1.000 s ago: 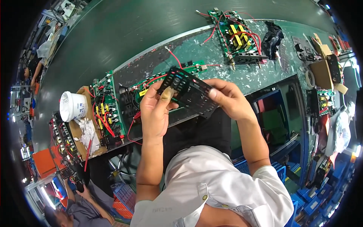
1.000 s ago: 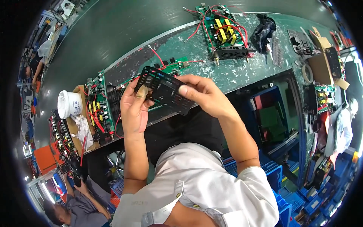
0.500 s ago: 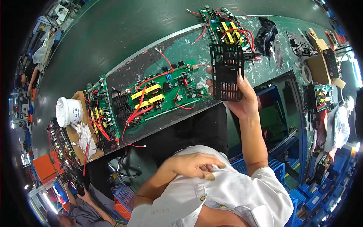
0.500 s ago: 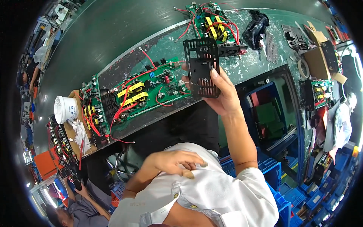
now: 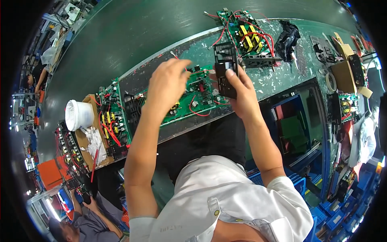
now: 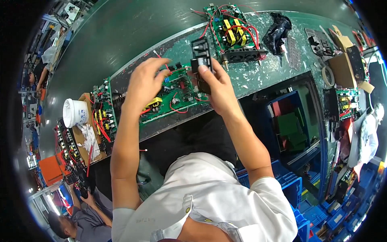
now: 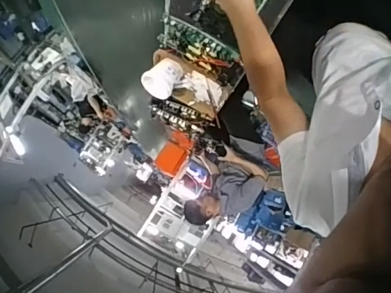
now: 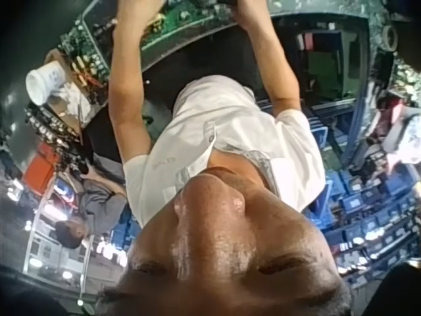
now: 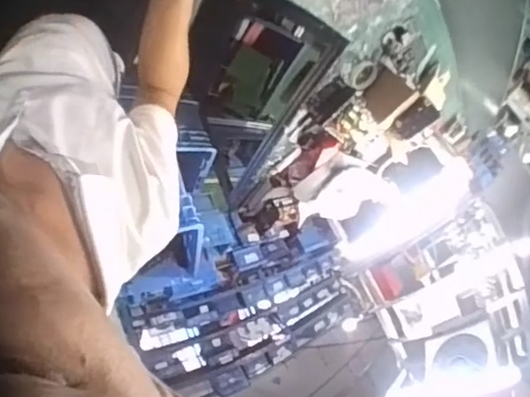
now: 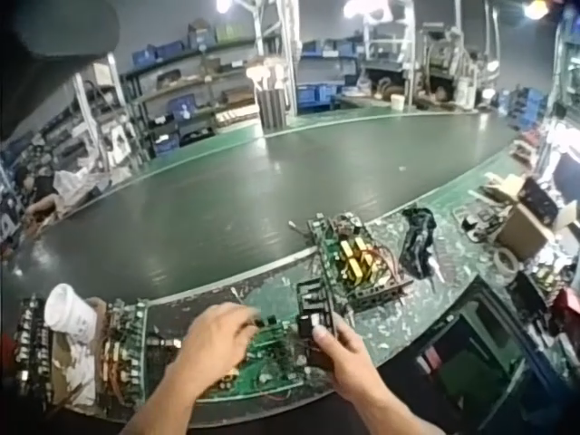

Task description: Assembling electronic components and checking wire connections on several printed circuit boards at a factory workstation.

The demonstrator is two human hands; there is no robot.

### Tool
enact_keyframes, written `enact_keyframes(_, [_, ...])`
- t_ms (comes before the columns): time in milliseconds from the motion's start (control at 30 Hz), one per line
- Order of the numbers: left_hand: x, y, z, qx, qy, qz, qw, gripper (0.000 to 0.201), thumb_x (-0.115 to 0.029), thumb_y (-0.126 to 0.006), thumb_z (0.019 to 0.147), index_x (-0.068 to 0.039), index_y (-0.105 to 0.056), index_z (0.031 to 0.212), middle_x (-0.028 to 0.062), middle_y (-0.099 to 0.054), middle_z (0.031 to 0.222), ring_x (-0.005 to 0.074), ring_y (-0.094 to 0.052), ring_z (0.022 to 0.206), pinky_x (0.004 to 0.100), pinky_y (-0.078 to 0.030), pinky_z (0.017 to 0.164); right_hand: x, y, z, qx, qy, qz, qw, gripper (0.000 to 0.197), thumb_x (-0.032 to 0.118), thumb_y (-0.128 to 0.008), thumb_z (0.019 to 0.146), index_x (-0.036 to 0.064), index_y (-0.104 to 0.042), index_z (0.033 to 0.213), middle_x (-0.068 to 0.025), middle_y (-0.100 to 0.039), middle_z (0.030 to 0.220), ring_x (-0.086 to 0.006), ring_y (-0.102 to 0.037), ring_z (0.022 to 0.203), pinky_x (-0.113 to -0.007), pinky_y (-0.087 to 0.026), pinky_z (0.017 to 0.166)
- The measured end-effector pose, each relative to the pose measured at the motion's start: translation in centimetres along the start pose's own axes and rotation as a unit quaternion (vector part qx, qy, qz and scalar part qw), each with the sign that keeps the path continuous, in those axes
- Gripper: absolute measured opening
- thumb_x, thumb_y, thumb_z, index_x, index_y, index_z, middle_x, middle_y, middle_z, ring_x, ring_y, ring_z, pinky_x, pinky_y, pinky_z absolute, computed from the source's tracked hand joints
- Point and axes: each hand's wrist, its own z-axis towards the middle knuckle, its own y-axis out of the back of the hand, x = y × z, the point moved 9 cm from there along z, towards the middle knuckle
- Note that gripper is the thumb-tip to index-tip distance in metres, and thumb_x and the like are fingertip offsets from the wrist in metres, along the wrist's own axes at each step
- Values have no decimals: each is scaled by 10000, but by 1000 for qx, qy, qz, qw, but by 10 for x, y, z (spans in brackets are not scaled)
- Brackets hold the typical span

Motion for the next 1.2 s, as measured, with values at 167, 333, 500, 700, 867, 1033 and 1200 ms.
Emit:
enact_keyframes(167, [-12,-40,21,52,-59,160,984,278,-25,-621,803,-60,-623,1078,100,-649,969,320,-631,927,442,-519,814,9,18,5,-9,47,42,998,384,239,-531,1018,10,-520,1326,-166,-623,1253,-285,-653,1105,-388,-546,920])
enact_keyframes(333, [-25,-50,25,81,-87,230,966,275,-14,-584,820,-64,-601,1090,111,-646,945,319,-641,896,444,-527,785,-6,35,5,-32,31,37,998,385,263,-532,1017,7,-524,1304,-177,-621,1252,-291,-657,1084,-377,-571,864])
enact_keyframes(500, [10,-8,33,33,-19,83,996,333,-18,-581,854,-64,-595,1184,131,-680,948,312,-667,885,404,-545,761,-8,38,2,-19,28,88,995,411,272,-507,1025,5,-489,1337,-187,-602,1281,-300,-652,1091,-395,-572,875])
enact_keyframes(700, [122,-5,-10,-43,285,-565,773,333,21,-577,922,7,-561,1254,82,-664,1074,165,-667,913,258,-572,785,-1,-12,-4,75,14,163,984,525,300,-534,1003,43,-379,1434,-198,-530,1351,-347,-541,1263,-519,-486,1019])
enact_keyframes(867, [64,-37,-12,29,211,-789,577,250,-10,-550,966,19,-586,1212,88,-640,1106,163,-631,1029,310,-549,947,-19,-84,15,104,-49,264,958,422,288,-544,1005,62,-455,1350,-150,-590,1252,-266,-588,1177,-524,-488,1022])
enact_keyframes(1033, [92,-17,-14,-45,262,-658,704,239,-35,-526,994,28,-600,1212,87,-640,1104,169,-634,1019,332,-546,960,-24,-70,23,103,-63,316,941,443,315,-525,1010,29,-469,1344,-162,-593,1239,-286,-587,1174,-526,-507,1001])
enact_keyframes(1200, [152,25,-15,41,191,162,967,308,-245,-532,979,1,-711,931,145,-687,756,226,-689,667,364,-522,660,-12,-27,19,65,-18,149,987,447,256,-553,998,32,-456,1372,-160,-578,1280,-299,-584,1191,-459,-526,987])
